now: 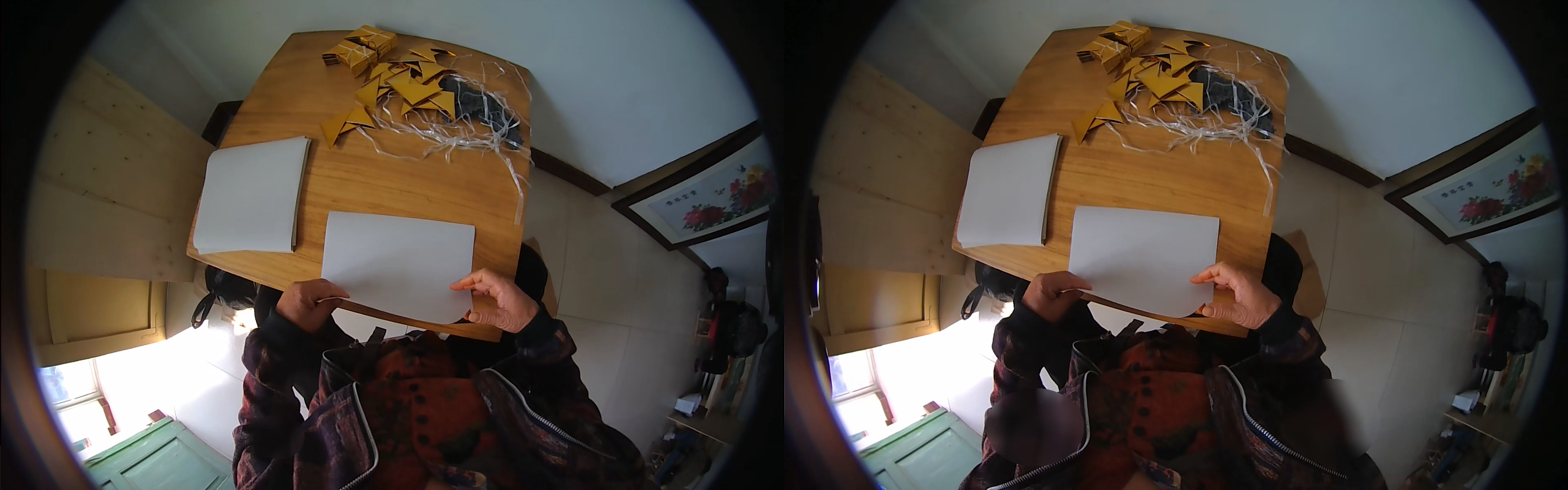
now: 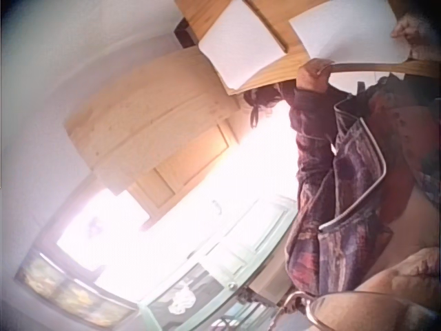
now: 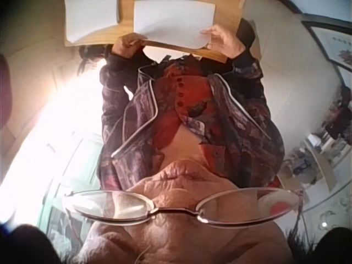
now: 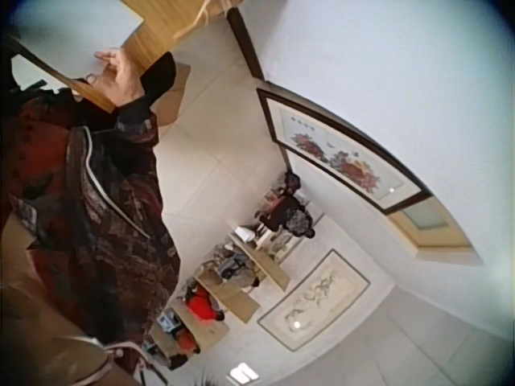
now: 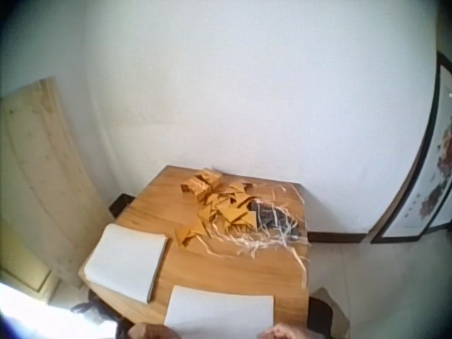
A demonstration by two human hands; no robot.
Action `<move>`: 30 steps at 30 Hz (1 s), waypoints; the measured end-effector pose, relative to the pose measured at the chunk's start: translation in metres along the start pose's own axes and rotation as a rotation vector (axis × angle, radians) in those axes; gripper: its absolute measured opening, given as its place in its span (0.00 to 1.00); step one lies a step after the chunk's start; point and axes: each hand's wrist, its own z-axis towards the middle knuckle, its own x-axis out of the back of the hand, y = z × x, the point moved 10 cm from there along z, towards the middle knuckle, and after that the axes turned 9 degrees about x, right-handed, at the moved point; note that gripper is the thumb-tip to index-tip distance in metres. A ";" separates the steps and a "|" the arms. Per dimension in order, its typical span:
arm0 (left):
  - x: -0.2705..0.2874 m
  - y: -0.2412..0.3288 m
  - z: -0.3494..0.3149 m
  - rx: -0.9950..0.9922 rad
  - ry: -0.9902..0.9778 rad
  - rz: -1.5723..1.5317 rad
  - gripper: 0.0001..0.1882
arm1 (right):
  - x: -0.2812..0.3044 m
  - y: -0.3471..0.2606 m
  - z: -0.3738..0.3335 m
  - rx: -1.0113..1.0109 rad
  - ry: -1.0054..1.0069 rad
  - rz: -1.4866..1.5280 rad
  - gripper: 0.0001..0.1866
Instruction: The person sits on the floor and folds a yellow sheet of paper into a triangular shape using both hands. They press the creases firmly and place the finished piece on a pile of similar folded items on the table.
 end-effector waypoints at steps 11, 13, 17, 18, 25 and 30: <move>-0.001 -0.035 0.029 0.262 -0.052 -0.079 0.07 | 0.020 0.000 -0.005 0.013 0.359 -0.310 0.14; -0.001 -0.055 0.032 0.398 -0.048 -0.358 0.04 | 0.026 0.008 -0.005 -0.035 0.428 -0.350 0.15; 0.013 -0.063 0.035 0.355 0.098 -0.459 0.01 | 0.035 0.015 -0.003 -0.020 0.539 -0.359 0.13; 0.017 -0.060 0.034 0.305 0.166 -0.467 0.02 | 0.037 0.015 -0.002 0.004 0.570 -0.356 0.11; 0.028 -0.061 0.029 0.371 0.500 -0.075 0.06 | 0.047 0.024 0.017 0.008 0.665 -0.437 0.06; 0.027 -0.058 0.033 0.330 0.568 0.023 0.07 | 0.045 0.014 0.007 -0.044 0.724 -0.550 0.12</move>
